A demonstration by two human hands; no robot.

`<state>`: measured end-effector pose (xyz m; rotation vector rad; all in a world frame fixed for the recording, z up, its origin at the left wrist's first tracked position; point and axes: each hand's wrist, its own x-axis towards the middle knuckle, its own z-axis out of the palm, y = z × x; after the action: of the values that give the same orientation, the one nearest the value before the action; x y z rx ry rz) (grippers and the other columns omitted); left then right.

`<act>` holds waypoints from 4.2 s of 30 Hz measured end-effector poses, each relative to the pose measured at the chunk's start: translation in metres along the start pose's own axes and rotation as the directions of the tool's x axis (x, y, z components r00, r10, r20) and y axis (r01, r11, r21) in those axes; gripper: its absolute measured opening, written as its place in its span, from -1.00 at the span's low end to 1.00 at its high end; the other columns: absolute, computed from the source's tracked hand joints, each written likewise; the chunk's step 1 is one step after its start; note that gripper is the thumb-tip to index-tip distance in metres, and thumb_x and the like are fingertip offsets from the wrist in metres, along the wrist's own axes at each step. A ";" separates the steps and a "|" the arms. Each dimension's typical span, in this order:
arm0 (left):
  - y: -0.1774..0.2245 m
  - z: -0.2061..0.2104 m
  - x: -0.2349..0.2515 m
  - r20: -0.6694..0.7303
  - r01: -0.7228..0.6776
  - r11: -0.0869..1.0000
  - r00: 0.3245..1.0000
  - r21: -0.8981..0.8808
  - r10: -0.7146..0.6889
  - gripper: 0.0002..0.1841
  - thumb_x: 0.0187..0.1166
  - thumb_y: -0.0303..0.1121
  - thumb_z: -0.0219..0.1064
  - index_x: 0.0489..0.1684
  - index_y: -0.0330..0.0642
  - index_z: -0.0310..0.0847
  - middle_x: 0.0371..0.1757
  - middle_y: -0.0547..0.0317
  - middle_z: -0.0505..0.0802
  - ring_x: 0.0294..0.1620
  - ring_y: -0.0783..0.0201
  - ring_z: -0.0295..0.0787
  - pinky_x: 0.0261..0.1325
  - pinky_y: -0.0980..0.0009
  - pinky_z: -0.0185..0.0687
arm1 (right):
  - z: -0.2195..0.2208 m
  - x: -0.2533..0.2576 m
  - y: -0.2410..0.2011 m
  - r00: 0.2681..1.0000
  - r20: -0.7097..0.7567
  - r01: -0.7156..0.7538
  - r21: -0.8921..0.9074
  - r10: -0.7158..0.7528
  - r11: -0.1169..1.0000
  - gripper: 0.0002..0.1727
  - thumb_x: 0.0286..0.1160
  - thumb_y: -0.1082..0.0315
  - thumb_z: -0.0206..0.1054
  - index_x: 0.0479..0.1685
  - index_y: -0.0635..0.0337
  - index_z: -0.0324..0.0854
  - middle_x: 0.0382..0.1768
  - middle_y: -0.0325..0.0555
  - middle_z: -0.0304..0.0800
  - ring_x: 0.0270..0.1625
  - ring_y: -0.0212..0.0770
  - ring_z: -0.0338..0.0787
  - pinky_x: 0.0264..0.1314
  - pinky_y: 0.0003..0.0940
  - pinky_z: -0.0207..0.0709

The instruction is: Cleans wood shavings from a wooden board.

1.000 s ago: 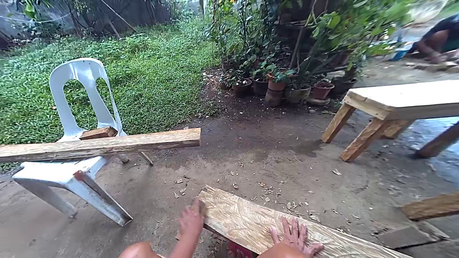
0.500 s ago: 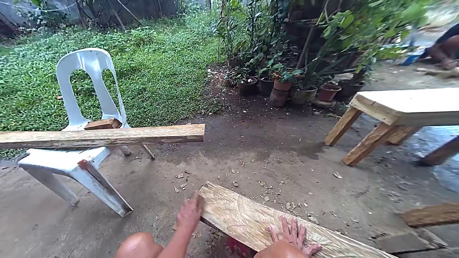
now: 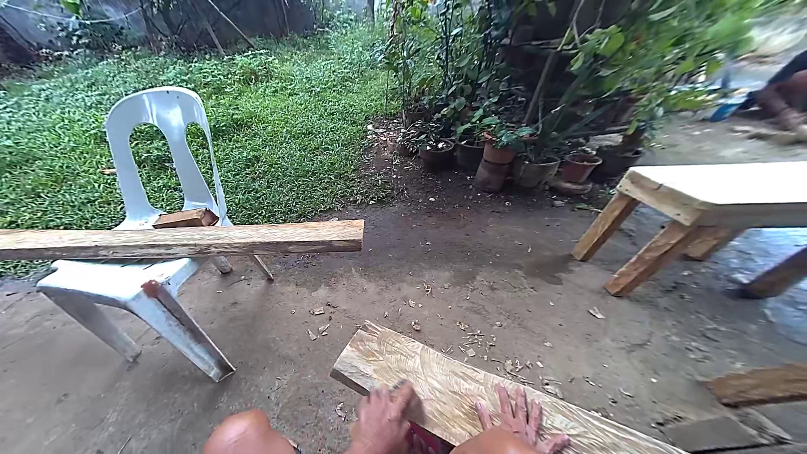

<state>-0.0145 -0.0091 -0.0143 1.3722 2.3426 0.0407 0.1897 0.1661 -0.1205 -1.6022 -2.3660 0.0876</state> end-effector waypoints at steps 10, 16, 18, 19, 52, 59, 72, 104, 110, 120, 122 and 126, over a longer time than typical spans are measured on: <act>-0.036 -0.057 0.022 -0.026 0.442 0.889 0.894 -0.118 -0.448 -0.13 0.64 -0.06 0.36 0.95 0.24 -0.08 0.63 -0.50 0.46 0.56 -0.48 0.48 0.46 -0.34 0.48 | -0.061 0.005 -0.026 0.934 0.341 -0.107 -0.020 0.108 0.994 -0.08 0.58 -0.43 -0.08 0.88 -0.12 0.12 0.88 0.16 -0.04 0.89 0.43 -0.20 0.58 0.80 -0.52; 0.045 0.004 -0.009 0.061 -0.168 0.985 0.984 0.025 0.167 -0.24 0.67 -0.03 0.31 0.90 0.35 0.08 0.42 -0.49 0.65 0.44 -0.45 0.59 0.31 -0.33 0.55 | -0.035 0.000 -0.014 0.972 0.225 -0.065 -0.026 0.069 0.998 -0.03 0.52 -0.49 -0.09 0.85 -0.08 0.18 0.85 0.24 0.03 0.87 0.47 -0.12 0.54 0.83 -0.48; 0.037 0.010 -0.005 0.065 -0.195 0.979 0.979 0.055 0.191 -0.23 0.65 0.03 0.31 0.90 0.46 0.04 0.40 -0.45 0.67 0.41 -0.42 0.61 0.28 -0.33 0.55 | -0.046 0.000 -0.016 0.968 0.246 -0.057 -0.005 0.057 0.998 -0.05 0.55 -0.45 -0.05 0.86 -0.07 0.17 0.86 0.24 0.00 0.87 0.47 -0.14 0.57 0.80 -0.48; 0.027 0.007 -0.001 0.041 -0.146 0.988 0.989 0.041 0.144 -0.22 0.62 0.02 0.34 0.89 0.46 0.07 0.40 -0.46 0.67 0.40 -0.45 0.62 0.28 -0.36 0.55 | -0.042 0.000 -0.014 0.975 0.218 -0.055 0.012 0.051 0.998 -0.05 0.54 -0.45 -0.02 0.85 -0.06 0.19 0.86 0.24 0.00 0.87 0.48 -0.14 0.57 0.81 -0.50; -0.028 -0.045 0.004 -0.017 0.388 0.909 0.918 -0.155 -0.395 -0.16 0.66 -0.06 0.33 0.95 0.21 -0.05 0.61 -0.51 0.49 0.51 -0.48 0.53 0.43 -0.32 0.54 | -0.029 0.003 -0.016 0.975 0.201 -0.087 -0.033 0.092 0.996 -0.03 0.50 -0.52 -0.15 0.83 -0.13 0.24 0.85 0.19 0.06 0.87 0.44 -0.10 0.56 0.81 -0.46; -0.006 -0.011 0.005 0.035 0.015 1.000 0.999 -0.002 -0.015 -0.22 0.67 0.03 0.29 0.92 0.43 0.00 0.49 -0.48 0.60 0.44 -0.47 0.58 0.31 -0.36 0.55 | -0.034 0.002 -0.010 0.967 0.248 -0.049 -0.018 0.052 0.999 -0.03 0.55 -0.50 -0.16 0.86 -0.09 0.15 0.87 0.22 -0.02 0.88 0.43 -0.11 0.59 0.79 -0.49; 0.017 -0.023 -0.004 -0.016 0.068 0.993 0.997 -0.092 -0.070 -0.22 0.60 -0.08 0.41 0.88 0.25 0.16 0.47 -0.52 0.62 0.44 -0.51 0.58 0.37 -0.36 0.52 | -0.032 0.004 -0.015 0.972 0.221 -0.075 -0.014 0.076 0.997 -0.05 0.53 -0.47 -0.08 0.83 -0.07 0.23 0.85 0.23 0.04 0.87 0.45 -0.09 0.56 0.82 -0.48; -0.100 -0.063 0.033 -0.058 0.583 0.785 0.794 -0.209 -0.605 -0.07 0.60 -0.03 0.40 0.96 0.27 -0.16 0.66 -0.45 0.45 0.54 -0.43 0.53 0.40 -0.32 0.55 | -0.050 0.007 -0.018 0.941 0.327 -0.089 -0.006 0.086 0.996 -0.08 0.58 -0.44 -0.10 0.87 -0.11 0.13 0.88 0.15 -0.05 0.90 0.39 -0.17 0.64 0.72 -0.56; 0.004 -0.028 -0.009 -0.036 0.186 0.976 0.981 -0.110 -0.191 -0.21 0.62 -0.09 0.38 0.91 0.19 0.11 0.51 -0.54 0.58 0.48 -0.51 0.55 0.40 -0.38 0.50 | -0.033 0.003 -0.013 0.965 0.250 -0.081 -0.007 0.080 0.997 -0.06 0.54 -0.46 -0.11 0.85 -0.09 0.19 0.86 0.23 0.00 0.88 0.44 -0.12 0.58 0.79 -0.50; -0.074 -0.035 0.027 -0.105 0.406 0.906 0.902 -0.117 -0.418 -0.15 0.59 0.04 0.38 0.93 0.38 -0.01 0.58 -0.42 0.55 0.48 -0.43 0.58 0.32 -0.35 0.60 | -0.040 0.003 -0.013 0.962 0.265 -0.072 0.005 0.068 0.997 -0.07 0.57 -0.46 -0.11 0.85 -0.11 0.18 0.87 0.17 -0.01 0.88 0.41 -0.11 0.61 0.77 -0.50; -0.097 -0.057 0.036 -0.077 0.543 0.820 0.824 -0.181 -0.562 -0.10 0.60 0.00 0.38 0.95 0.33 -0.11 0.64 -0.40 0.48 0.52 -0.41 0.56 0.38 -0.34 0.56 | -0.040 0.005 -0.014 0.956 0.282 -0.078 -0.016 0.080 0.997 -0.08 0.57 -0.45 -0.11 0.86 -0.13 0.16 0.88 0.16 -0.03 0.89 0.40 -0.14 0.62 0.75 -0.52; -0.054 -0.067 0.025 -0.036 0.491 0.857 0.864 -0.154 -0.502 -0.11 0.61 -0.09 0.40 0.95 0.25 -0.08 0.65 -0.47 0.45 0.57 -0.48 0.48 0.47 -0.36 0.46 | -0.028 0.008 -0.013 0.966 0.246 -0.082 0.003 0.079 0.997 -0.06 0.54 -0.45 -0.07 0.84 -0.06 0.21 0.86 0.22 0.01 0.87 0.45 -0.12 0.60 0.78 -0.51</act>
<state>-0.0948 -0.0038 0.0256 0.6755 2.6301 0.1031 0.1825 0.1659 -0.0898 -1.7725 -2.4724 0.3364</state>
